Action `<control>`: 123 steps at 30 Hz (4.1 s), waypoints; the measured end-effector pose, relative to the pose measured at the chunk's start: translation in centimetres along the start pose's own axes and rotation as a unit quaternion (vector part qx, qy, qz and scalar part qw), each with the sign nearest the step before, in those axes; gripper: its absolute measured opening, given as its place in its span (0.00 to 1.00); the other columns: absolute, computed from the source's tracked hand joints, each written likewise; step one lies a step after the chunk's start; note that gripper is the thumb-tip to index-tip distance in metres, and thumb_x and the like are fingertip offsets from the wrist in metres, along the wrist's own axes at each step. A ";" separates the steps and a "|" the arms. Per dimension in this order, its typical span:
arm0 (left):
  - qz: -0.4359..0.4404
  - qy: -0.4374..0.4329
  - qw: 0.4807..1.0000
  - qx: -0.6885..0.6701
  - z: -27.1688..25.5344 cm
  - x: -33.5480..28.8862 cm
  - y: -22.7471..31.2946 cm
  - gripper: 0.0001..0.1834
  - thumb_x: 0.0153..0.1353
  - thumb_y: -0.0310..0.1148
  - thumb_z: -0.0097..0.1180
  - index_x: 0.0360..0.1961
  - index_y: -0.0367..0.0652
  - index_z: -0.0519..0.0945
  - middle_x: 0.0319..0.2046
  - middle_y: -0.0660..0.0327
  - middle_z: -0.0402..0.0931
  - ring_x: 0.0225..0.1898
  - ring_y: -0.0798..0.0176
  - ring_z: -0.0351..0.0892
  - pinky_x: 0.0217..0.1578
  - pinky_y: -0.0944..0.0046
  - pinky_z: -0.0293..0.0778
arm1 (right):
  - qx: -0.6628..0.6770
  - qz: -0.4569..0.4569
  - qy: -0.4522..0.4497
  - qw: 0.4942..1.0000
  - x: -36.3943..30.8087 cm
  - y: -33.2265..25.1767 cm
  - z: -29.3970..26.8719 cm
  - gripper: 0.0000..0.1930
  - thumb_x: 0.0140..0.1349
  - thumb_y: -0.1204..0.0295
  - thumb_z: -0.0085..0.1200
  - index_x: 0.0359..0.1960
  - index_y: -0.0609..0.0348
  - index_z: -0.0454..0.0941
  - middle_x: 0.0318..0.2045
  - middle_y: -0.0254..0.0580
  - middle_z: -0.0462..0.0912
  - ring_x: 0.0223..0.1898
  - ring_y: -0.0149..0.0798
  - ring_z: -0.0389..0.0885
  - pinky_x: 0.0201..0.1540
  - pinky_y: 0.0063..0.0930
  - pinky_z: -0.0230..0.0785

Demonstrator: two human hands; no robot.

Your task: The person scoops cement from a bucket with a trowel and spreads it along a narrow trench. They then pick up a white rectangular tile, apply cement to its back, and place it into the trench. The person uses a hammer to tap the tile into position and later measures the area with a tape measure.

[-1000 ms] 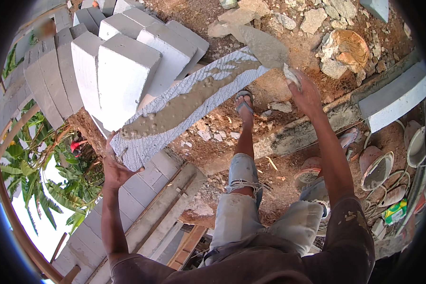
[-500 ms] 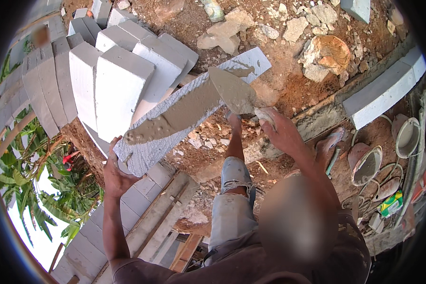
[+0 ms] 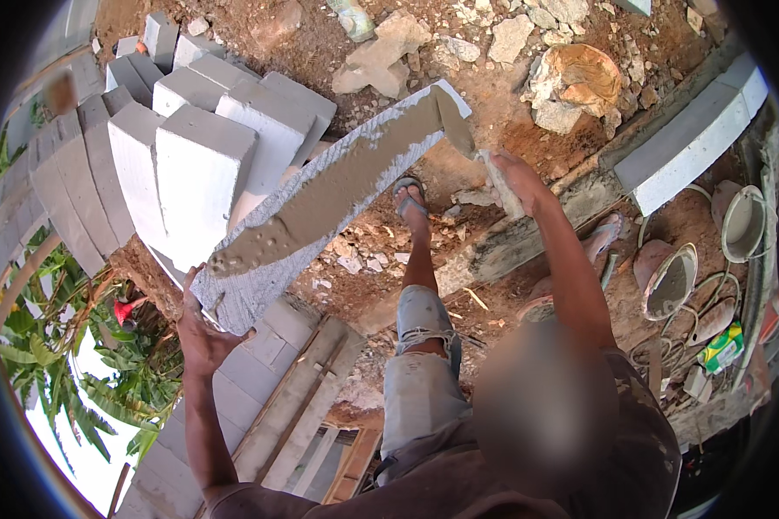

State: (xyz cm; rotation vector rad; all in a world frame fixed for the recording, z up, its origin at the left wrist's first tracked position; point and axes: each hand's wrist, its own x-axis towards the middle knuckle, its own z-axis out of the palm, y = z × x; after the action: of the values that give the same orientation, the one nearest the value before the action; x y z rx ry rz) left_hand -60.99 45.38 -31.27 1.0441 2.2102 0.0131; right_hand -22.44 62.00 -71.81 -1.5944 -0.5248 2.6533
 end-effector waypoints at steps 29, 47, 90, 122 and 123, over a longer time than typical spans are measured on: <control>0.126 0.042 0.964 0.231 0.4 0.2 12.4 0.73 0.22 0.41 0.86 0.74 0.50 0.56 0.51 0.53 0.82 0.42 0.47 0.85 0.43 0.54 0.82 | -0.187 -0.129 -0.141 0.964 -33.6 -0.3 10.7 0.25 0.71 0.54 0.49 0.55 0.66 0.76 0.45 0.55 0.83 0.49 0.51 0.82 0.56 0.41 0.70; 0.107 0.017 0.966 0.235 0.9 1.5 13.2 0.74 0.27 0.39 0.86 0.75 0.37 0.51 0.58 0.40 0.76 0.60 0.43 0.77 0.58 0.53 0.78 | -0.404 -0.336 0.273 0.806 -10.9 9.8 21.5 0.15 0.61 0.76 0.52 0.50 0.60 0.78 0.54 0.70 0.72 0.52 0.59 0.77 0.43 0.42 0.80; 0.082 0.029 0.966 0.245 -0.1 2.0 12.7 0.75 0.28 0.52 0.84 0.75 0.39 0.52 0.54 0.40 0.79 0.54 0.47 0.83 0.51 0.56 0.80 | -0.453 -0.471 0.208 0.728 -25.3 12.2 22.1 0.29 0.62 0.71 0.52 0.66 0.61 0.67 0.37 0.41 0.76 0.34 0.41 0.84 0.28 0.38 0.79; 0.124 0.077 0.981 0.131 5.3 -0.2 22.2 0.73 0.33 0.50 0.82 0.77 0.43 0.47 0.58 0.34 0.74 0.55 0.45 0.80 0.56 0.52 0.75 | -0.261 -0.288 0.284 0.876 -25.1 7.7 -6.0 0.40 0.61 0.61 0.60 0.73 0.53 0.54 0.66 0.62 0.67 0.69 0.65 0.62 0.68 0.50 0.62; 0.092 0.058 0.987 0.119 5.3 -0.1 23.5 0.74 0.32 0.52 0.82 0.78 0.45 0.47 0.56 0.34 0.75 0.54 0.44 0.81 0.54 0.53 0.76 | -0.268 -0.300 0.223 0.888 -24.4 5.9 0.0 0.44 0.61 0.62 0.62 0.75 0.51 0.49 0.67 0.61 0.65 0.70 0.65 0.60 0.68 0.50 0.62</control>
State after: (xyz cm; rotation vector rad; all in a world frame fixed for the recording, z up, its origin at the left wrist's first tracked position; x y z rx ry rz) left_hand -41.91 59.82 -28.68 1.4095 2.2496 -0.1122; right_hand -9.59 52.25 -52.57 -1.6876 -1.5087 1.6964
